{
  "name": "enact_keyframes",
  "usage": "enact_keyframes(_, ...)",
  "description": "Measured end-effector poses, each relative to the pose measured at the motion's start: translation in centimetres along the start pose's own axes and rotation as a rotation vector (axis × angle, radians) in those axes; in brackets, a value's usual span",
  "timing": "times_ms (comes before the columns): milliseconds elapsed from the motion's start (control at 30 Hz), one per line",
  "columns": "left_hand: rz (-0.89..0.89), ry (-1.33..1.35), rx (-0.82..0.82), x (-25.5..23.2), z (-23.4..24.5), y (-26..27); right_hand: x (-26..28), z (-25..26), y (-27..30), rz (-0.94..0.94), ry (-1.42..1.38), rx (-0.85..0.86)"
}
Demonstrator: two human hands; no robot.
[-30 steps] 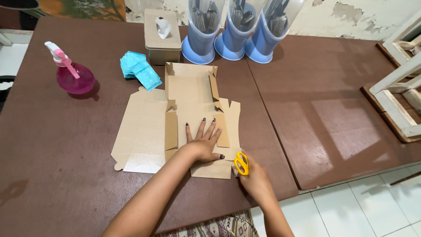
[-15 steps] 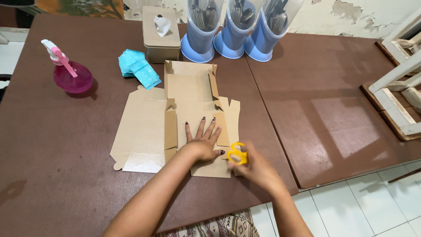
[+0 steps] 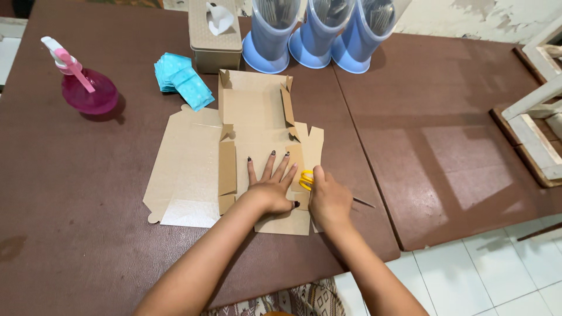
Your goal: The person uses yellow scissors to cut along the edges of a flat cardboard piece, then folds the cut sections to form a small rectangular box. The finished box is placed on the table next to the remaining cardboard.
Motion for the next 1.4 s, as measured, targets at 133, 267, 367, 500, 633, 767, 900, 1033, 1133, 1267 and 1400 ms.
enact_keyframes(133,0.001,-0.006,0.011,0.1,0.0,0.0,-0.3,0.5,2.4,0.006,-0.023,0.084)
enact_keyframes(267,0.006,-0.005,0.015,0.0,-0.1,0.0,-0.6,0.6,4.2,0.017,-0.011,0.118)
enact_keyframes(367,0.005,-0.018,0.014,-0.1,0.0,0.0,-0.4,0.1,1.9,0.019,-0.031,0.043)
enact_keyframes(500,-0.009,0.007,0.004,0.0,0.0,0.2,-0.3,-0.4,-0.6,0.014,-0.008,0.073)
enact_keyframes(633,0.000,0.008,0.036,0.0,0.1,0.0,-0.6,0.3,2.5,0.014,-0.008,0.120)
enact_keyframes(767,0.014,0.007,0.054,-0.1,0.2,-0.1,-0.7,0.1,3.4,0.005,-0.031,0.121)
enact_keyframes(900,-0.003,0.011,0.041,-0.1,0.2,0.3,-0.5,-1.4,-0.4,0.004,-0.011,0.030)
enact_keyframes(1033,0.010,0.000,0.044,-0.3,0.6,0.7,-0.7,-0.9,-0.1,0.024,-0.025,0.037)
enact_keyframes(1133,0.009,0.021,0.053,-0.2,0.5,0.4,-0.7,0.0,3.6,0.013,-0.033,0.088)
enact_keyframes(1267,0.019,-0.013,0.050,-0.3,0.4,0.2,-0.7,0.4,4.2,0.009,-0.060,0.076)
enact_keyframes(1400,0.009,-0.019,0.046,-0.4,0.4,0.3,-0.5,-0.7,0.3,-0.022,-0.054,0.038)
Point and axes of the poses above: each hand's wrist, its own y-axis away from the middle knuckle, its own z-axis out of the back of the hand, x = y × z, the point moved 2 cm from there along -y, towards the middle knuckle, and after that the axes turned 8 degrees about y, right-handed, at the moved point
